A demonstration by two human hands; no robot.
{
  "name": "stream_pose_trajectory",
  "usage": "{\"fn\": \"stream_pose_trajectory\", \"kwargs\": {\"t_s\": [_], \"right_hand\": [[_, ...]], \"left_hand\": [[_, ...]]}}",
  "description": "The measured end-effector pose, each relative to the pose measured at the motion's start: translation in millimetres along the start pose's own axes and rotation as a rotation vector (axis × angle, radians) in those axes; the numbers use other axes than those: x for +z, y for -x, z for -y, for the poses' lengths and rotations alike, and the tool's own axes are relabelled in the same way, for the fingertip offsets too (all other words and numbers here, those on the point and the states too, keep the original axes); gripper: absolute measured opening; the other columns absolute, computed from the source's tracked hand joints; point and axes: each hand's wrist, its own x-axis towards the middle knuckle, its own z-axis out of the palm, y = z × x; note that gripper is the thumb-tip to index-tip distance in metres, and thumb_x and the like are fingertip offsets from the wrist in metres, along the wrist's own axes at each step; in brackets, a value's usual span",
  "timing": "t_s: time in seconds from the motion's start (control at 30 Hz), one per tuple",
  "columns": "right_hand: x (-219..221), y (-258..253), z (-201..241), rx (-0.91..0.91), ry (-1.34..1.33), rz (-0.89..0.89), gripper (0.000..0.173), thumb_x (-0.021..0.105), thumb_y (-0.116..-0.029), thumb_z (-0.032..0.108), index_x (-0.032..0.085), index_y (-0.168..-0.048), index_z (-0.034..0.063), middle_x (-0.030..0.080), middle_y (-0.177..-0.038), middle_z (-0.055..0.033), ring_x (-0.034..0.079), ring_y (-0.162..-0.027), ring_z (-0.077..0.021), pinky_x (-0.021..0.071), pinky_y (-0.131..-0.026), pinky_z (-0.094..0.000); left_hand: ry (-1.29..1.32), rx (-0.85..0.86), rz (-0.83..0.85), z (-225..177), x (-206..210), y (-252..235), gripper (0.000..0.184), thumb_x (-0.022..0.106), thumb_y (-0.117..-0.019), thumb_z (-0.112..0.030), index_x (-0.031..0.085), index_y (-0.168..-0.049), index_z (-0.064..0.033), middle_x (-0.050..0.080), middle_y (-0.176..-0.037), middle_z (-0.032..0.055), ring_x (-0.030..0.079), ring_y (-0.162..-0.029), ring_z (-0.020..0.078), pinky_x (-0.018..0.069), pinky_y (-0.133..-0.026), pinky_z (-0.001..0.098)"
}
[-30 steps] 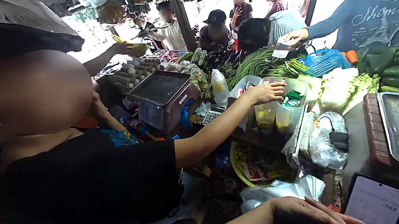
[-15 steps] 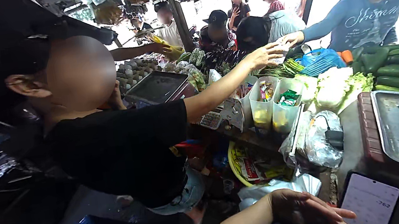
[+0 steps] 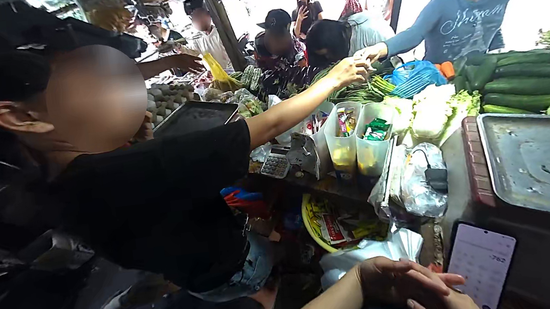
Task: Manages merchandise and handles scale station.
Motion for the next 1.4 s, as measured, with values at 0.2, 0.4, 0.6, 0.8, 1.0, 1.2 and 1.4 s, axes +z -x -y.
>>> {"fn": "stream_pose_trajectory", "kwargs": {"t_s": [0.2, 0.4, 0.6, 0.8, 1.0, 1.2, 1.4], "right_hand": [[-1, -4, 7, -0.126, 0.230, -0.159, 0.040, 0.064, -0.1003, 0.013, 0.064, -0.140, 0.0068, 0.068, -0.136, -0.0114, 0.074, -0.109, -0.0313, 0.0588, -0.092, -0.0543], [2, -7, -13, 0.007, 0.285, -0.148, 0.050, 0.063, -0.0971, 0.012, 0.059, -0.146, 0.0158, 0.067, -0.139, -0.0058, 0.075, -0.103, -0.0320, 0.0599, -0.084, -0.0595], [4, -4, -13, 0.058, 0.286, -0.142, 0.045, 0.061, -0.0997, 0.017, 0.061, -0.145, 0.0137, 0.076, -0.115, -0.0145, 0.076, -0.094, -0.0369, 0.0586, -0.081, -0.0628], [-2, -6, -3, 0.060, 0.363, -0.105, 0.048, 0.064, -0.0930, 0.009, 0.063, -0.141, 0.0131, 0.077, -0.098, -0.0190, 0.075, -0.082, -0.0419, 0.0575, -0.072, -0.0647], [-10, -11, -7, 0.079, 0.352, -0.031, 0.049, 0.067, -0.0930, 0.010, 0.062, -0.142, 0.0131, 0.076, -0.105, -0.0211, 0.074, -0.091, -0.0452, 0.0557, -0.080, -0.0680], [-12, -12, -4, 0.164, 0.406, 0.045, 0.052, 0.064, -0.0958, 0.011, 0.057, -0.147, 0.0140, 0.076, -0.103, -0.0218, 0.074, -0.087, -0.0467, 0.0561, -0.078, -0.0672], [-3, -4, 3, 0.149, 0.423, -0.024, 0.051, 0.064, -0.0957, 0.012, 0.058, -0.146, 0.0111, 0.076, -0.099, -0.0226, 0.074, -0.081, -0.0471, 0.0566, -0.072, -0.0676]], "left_hand": [[-0.233, -0.036, -0.067, -31, 48, -7, 0.047, 0.057, -0.1003, -0.045, 0.073, -0.125, -0.0083, 0.068, -0.134, 0.0042, 0.062, -0.126, 0.0124, 0.0452, -0.109, 0.0294], [-0.124, -0.149, -0.163, -23, 9, -3, 0.047, 0.052, -0.1032, -0.044, 0.072, -0.125, -0.0080, 0.073, -0.123, 0.0077, 0.070, -0.112, 0.0181, 0.0552, -0.099, 0.0355], [-0.090, -0.136, -0.139, -17, 5, -1, 0.050, 0.047, -0.1047, -0.044, 0.073, -0.123, -0.0048, 0.074, -0.120, 0.0125, 0.071, -0.111, 0.0246, 0.0563, -0.098, 0.0419], [-0.050, -0.121, -0.126, -16, 9, -1, 0.051, 0.051, -0.1024, -0.049, 0.074, -0.121, -0.0076, 0.073, -0.124, 0.0091, 0.071, -0.111, 0.0204, 0.0569, -0.096, 0.0375], [-0.034, -0.143, -0.110, -19, 6, -3, 0.054, 0.055, -0.0979, -0.052, 0.073, -0.125, -0.0084, 0.073, -0.125, 0.0086, 0.069, -0.116, 0.0209, 0.0535, -0.101, 0.0382], [-0.004, -0.135, -0.118, -14, 1, -2, 0.056, 0.055, -0.0972, -0.053, 0.072, -0.125, -0.0066, 0.072, -0.124, 0.0113, 0.069, -0.115, 0.0234, 0.0538, -0.101, 0.0399], [-0.024, -0.080, -0.117, -6, 6, 1, 0.051, 0.049, -0.1002, -0.048, 0.074, -0.122, -0.0084, 0.070, -0.131, 0.0070, 0.069, -0.115, 0.0182, 0.0546, -0.098, 0.0345]]}}
